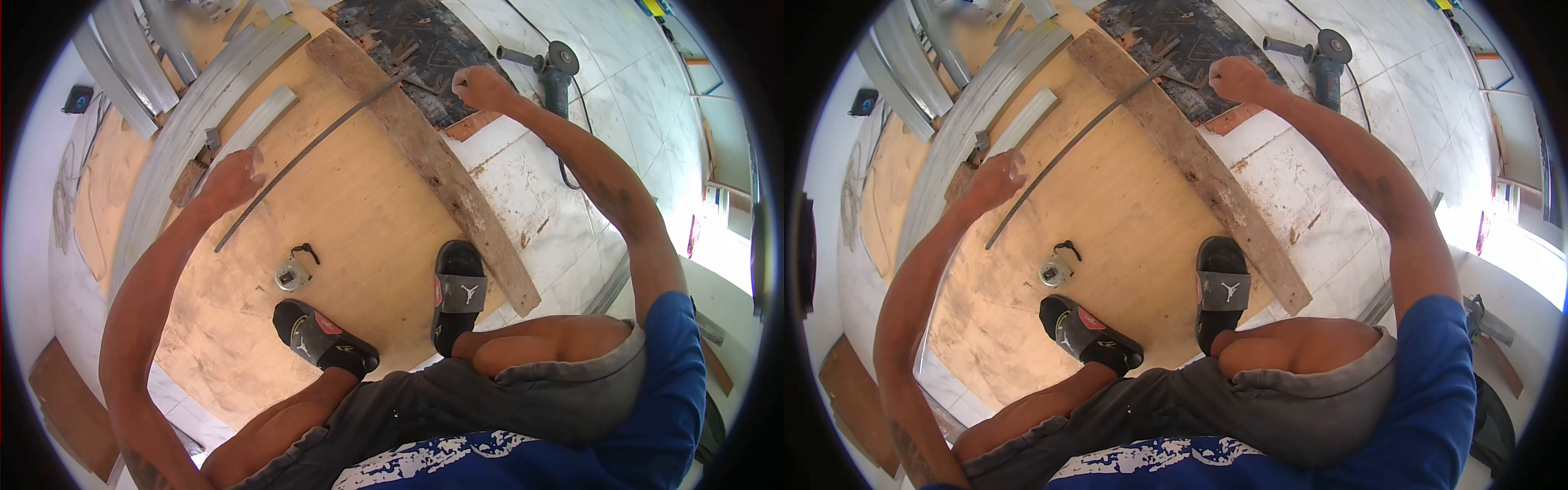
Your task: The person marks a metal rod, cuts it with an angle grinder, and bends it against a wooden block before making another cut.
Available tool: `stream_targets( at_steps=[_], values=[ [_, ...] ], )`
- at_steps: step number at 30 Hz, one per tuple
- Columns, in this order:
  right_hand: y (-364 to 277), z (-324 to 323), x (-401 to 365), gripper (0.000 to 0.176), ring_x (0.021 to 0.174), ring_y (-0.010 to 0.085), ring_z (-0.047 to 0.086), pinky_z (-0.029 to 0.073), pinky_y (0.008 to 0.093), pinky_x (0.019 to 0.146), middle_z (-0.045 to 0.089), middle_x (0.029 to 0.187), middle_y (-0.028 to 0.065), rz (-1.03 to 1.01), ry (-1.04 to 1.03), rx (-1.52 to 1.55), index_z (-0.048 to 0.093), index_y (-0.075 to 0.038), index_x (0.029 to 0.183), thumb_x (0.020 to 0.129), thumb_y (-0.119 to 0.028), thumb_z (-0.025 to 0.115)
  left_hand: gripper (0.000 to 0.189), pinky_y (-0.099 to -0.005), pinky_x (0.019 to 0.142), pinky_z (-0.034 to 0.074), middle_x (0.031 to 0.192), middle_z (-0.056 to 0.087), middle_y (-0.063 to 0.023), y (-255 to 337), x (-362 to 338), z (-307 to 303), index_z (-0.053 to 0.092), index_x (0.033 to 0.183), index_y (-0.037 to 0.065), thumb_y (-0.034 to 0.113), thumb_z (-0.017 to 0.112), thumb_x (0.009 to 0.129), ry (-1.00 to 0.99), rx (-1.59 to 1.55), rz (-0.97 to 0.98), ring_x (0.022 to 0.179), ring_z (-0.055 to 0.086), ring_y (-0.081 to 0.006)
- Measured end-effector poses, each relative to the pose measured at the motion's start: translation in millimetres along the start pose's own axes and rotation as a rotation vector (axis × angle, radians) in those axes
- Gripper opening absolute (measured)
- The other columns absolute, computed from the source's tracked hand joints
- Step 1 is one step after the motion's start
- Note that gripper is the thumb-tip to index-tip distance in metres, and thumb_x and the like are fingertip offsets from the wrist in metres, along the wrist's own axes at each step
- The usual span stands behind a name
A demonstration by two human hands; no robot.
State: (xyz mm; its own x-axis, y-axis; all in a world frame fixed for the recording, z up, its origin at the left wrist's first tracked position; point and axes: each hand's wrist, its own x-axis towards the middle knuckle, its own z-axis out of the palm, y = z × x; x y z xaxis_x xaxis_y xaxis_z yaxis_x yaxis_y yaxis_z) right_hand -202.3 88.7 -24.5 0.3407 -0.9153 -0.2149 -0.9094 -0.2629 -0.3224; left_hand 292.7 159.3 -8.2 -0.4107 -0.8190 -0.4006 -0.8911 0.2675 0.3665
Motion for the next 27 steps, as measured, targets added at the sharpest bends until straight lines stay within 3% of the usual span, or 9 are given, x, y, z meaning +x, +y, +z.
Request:
stream_targets(
  at_steps=[4, 7, 13, 22, 27],
  values=[
    [6.6, 2.4, 23.1, 0.023, 0.085, 0.0356, 0.068, 0.052, 0.0440, 0.078, 0.071, 0.087, 0.0181, 0.002, 0.030, 0.051, 0.073, -0.002, 0.096, 0.088, -0.023, 0.066, 0.033, -0.0467, 0.082, 0.048, 0.091, 0.064, -0.0187, 3.6, 2.1, 0.2, 0.060, 0.107, 0.001, 0.023, 0.071, 0.084, -0.024, -0.033, 0.005, 0.095, 0.061, -0.0372],
    [-2.4, 12.9, 41.4, 0.028, 0.095, 0.0345, 0.068, 0.053, 0.0452, 0.084, 0.072, 0.095, 0.0164, 0.008, -0.014, 0.025, 0.075, -0.008, 0.099, 0.086, -0.032, 0.069, 0.030, -0.0432, 0.078, 0.051, 0.086, 0.066, -0.0184, 7.0, 3.3, 0.2, 0.061, 0.104, 0.000, 0.019, 0.071, 0.084, 0.023, -0.048, 0.037, 0.087, 0.066, -0.0346],
    [-25.2, 28.5, 54.3, 0.031, 0.099, 0.0363, 0.067, 0.053, 0.0472, 0.086, 0.072, 0.100, 0.0168, 0.074, -0.058, -0.119, 0.075, -0.009, 0.103, 0.086, -0.035, 0.071, 0.029, -0.0426, 0.080, 0.052, 0.089, 0.067, -0.0192, 10.2, 3.7, 3.1, 0.061, 0.104, -0.001, 0.019, 0.071, 0.084, 0.060, -0.053, 0.061, 0.089, 0.066, -0.0346],
    [-15.2, 36.3, 58.6, 0.032, 0.095, 0.0366, 0.067, 0.051, 0.0465, 0.085, 0.069, 0.094, 0.0192, 0.048, -0.115, -0.116, 0.075, -0.006, 0.101, 0.085, -0.034, 0.073, 0.029, -0.0447, 0.085, 0.050, 0.093, 0.065, -0.0175, 19.1, -9.8, -2.1, 0.061, 0.107, 0.004, 0.022, 0.070, 0.087, -0.086, -0.108, -0.091, 0.098, 0.063, -0.0359],
    [-7.6, 29.0, 55.4, 0.036, 0.093, 0.0354, 0.067, 0.052, 0.0448, 0.084, 0.070, 0.094, 0.0183, -0.039, -0.013, -0.083, 0.075, -0.005, 0.100, 0.083, -0.037, 0.076, 0.029, -0.0444, 0.084, 0.050, 0.094, 0.065, -0.0173, 11.9, -8.1, 1.3, 0.061, 0.107, 0.004, 0.021, 0.071, 0.086, -0.048, -0.114, -0.038, 0.096, 0.063, -0.0360]
  ],
)
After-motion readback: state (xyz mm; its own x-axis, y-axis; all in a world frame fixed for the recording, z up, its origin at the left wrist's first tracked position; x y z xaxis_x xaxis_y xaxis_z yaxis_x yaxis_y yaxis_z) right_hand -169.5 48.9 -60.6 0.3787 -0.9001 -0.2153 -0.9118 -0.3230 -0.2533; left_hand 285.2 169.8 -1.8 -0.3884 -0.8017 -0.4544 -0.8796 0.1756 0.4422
